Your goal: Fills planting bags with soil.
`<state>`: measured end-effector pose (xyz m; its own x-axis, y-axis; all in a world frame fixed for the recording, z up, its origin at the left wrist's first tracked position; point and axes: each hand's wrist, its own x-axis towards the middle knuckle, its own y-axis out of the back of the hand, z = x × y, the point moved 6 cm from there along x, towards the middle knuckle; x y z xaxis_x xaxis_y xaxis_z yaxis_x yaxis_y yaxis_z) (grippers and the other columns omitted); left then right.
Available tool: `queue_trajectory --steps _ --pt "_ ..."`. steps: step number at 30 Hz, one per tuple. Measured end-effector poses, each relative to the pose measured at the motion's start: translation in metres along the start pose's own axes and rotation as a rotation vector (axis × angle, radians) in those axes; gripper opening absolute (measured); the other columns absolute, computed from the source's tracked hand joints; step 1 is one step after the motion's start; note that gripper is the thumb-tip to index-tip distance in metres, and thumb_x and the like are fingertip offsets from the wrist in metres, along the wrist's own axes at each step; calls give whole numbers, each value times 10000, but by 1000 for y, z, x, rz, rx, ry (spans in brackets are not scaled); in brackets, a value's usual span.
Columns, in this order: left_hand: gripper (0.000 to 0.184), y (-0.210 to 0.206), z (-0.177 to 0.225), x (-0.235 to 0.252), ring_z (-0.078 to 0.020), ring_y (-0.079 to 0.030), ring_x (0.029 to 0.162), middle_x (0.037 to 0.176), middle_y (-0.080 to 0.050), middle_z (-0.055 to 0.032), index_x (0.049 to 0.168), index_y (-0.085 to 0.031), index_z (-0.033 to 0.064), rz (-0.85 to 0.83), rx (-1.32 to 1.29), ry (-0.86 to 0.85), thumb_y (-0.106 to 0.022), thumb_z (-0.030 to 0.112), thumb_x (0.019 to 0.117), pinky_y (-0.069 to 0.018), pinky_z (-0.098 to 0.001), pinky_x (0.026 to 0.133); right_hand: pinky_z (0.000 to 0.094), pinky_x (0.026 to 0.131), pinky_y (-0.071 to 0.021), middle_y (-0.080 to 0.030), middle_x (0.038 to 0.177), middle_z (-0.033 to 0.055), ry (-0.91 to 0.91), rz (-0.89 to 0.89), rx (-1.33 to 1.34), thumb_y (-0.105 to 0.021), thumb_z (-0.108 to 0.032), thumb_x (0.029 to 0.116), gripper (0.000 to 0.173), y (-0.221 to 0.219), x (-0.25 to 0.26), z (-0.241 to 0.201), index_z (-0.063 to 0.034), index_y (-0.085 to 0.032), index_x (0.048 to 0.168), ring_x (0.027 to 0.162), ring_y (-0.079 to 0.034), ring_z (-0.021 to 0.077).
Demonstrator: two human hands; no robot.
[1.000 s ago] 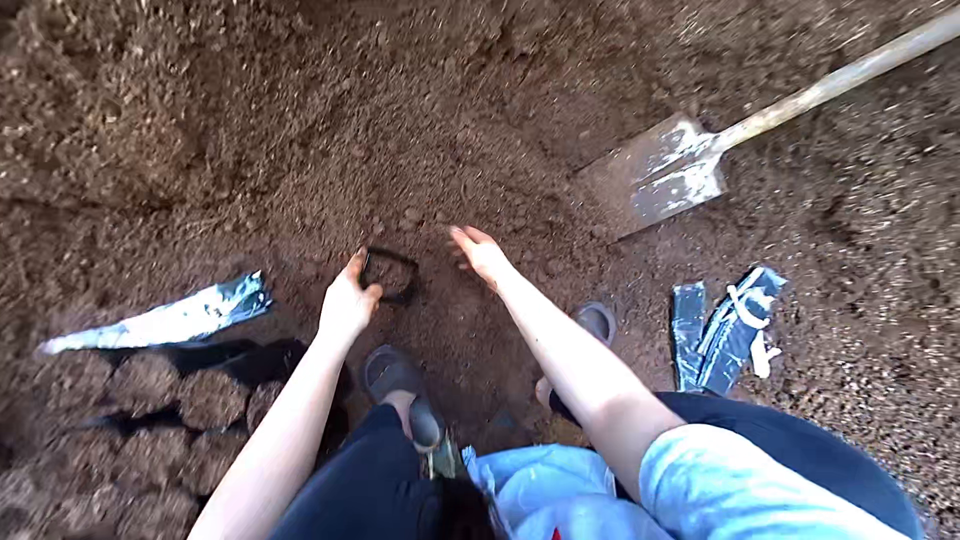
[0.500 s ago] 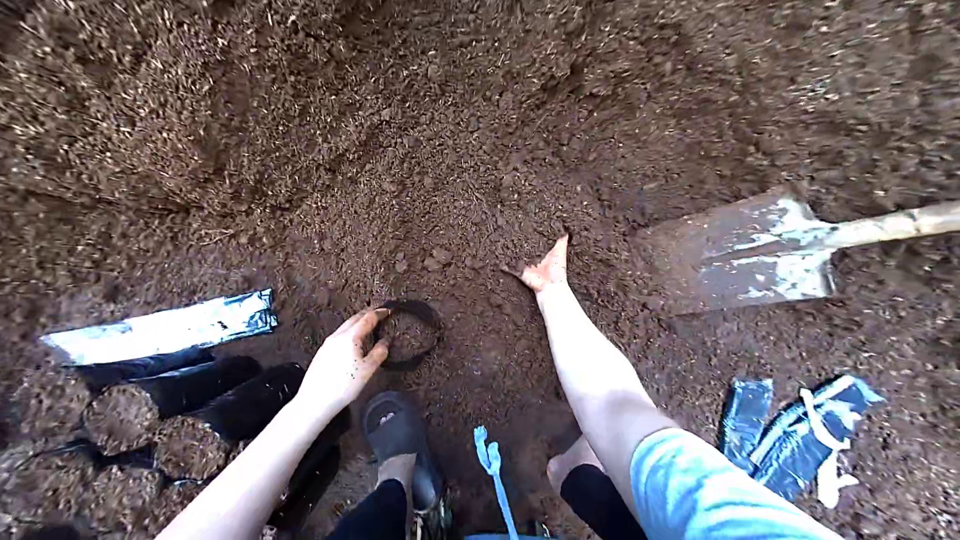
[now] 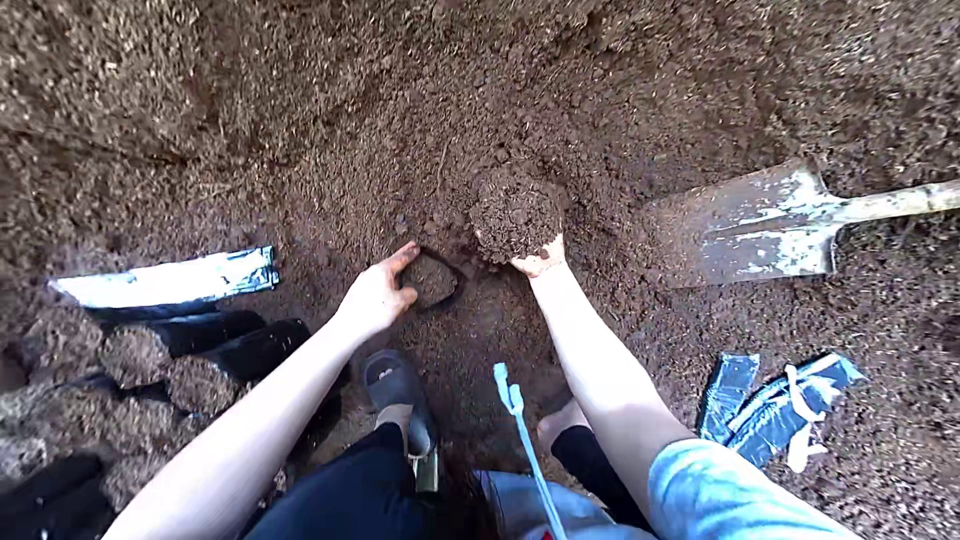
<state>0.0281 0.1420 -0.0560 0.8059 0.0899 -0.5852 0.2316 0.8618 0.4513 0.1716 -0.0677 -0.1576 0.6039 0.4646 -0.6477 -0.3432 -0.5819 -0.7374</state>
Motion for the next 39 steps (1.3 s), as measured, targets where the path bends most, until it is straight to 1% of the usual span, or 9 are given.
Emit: queue_trajectory --steps 3,9,12,15,18,25,28,32,39 --pt "668 -2 1 6 -302 -585 1341 1668 -361 -65 1578 -425 92 -4 -11 -30 -623 30 943 -487 -574 1054 511 818 -582 -691 1074 103 -147 -9 -80 -160 -819 938 835 -33 -40 31 -160 -582 1230 994 -677 264" --pt "607 -2 4 -7 -409 -641 1198 1274 -656 -265 1441 -531 3 88 0 11 -738 15 870 -474 -645 1030 383 778 -604 -711 1055 50 -295 -155 -567 -223 -587 1076 585 -83 -82 72 -176 -604 1244 939 -694 179" --pt "612 -6 -3 -17 -423 -599 1261 1313 -616 -305 1411 -511 -75 105 12 63 -766 22 863 -445 -610 1082 383 925 -559 -640 1307 70 -162 -89 -979 -468 -341 1082 454 -91 -92 77 -176 -454 1505 1120 -645 169" --pt "697 -4 -9 -20 -416 -570 1316 1382 -590 -294 1485 -464 -40 137 2 14 -777 35 867 -420 -606 1120 423 1114 -454 -500 1500 193 18 -89 -1494 -773 -179 914 805 -100 -93 86 -52 -325 1571 1342 -534 242" --pt "769 5 -18 -22 -419 -546 1354 1438 -570 -267 1566 -406 45 162 -19 -1 -767 35 888 -394 -623 1138 513 1141 -397 -542 1436 244 256 -165 -1898 -755 -193 916 616 -121 -98 82 -6 -516 1452 1352 -516 339" --pt "788 13 -21 -31 -400 -498 1408 1517 -505 -247 1591 -360 49 114 73 -27 -750 44 906 -372 -605 1167 393 1122 -456 -570 1460 101 420 -121 -1613 -474 -276 1085 435 -151 -109 57 -105 -504 1484 1335 -549 161" --pt "724 13 -24 -31 -376 -498 1415 1532 -505 -212 1576 -398 65 124 32 -67 -720 36 928 -374 -592 1172 557 1150 -372 -511 1475 216 721 -150 -2040 -571 -250 1009 472 -150 -109 49 -60 -549 1441 1390 -459 379" --pt "486 11 -29 -26 -300 -512 1419 1570 -497 -121 1425 -575 26 140 -18 -128 -675 14 949 -388 -544 1178 583 1107 -432 -419 1589 151 433 -589 -2453 -805 -186 871 606 -113 -96 122 -184 -597 1440 1408 -432 430" --pt "338 29 -41 -34 -254 -593 1328 1431 -631 -79 1339 -659 102 214 -76 -90 -654 110 1001 -429 -536 1135 488 1128 -436 -597 1399 191 305 -435 -2017 -732 -79 906 472 -125 -77 86 -43 -616 1362 1313 -567 288"
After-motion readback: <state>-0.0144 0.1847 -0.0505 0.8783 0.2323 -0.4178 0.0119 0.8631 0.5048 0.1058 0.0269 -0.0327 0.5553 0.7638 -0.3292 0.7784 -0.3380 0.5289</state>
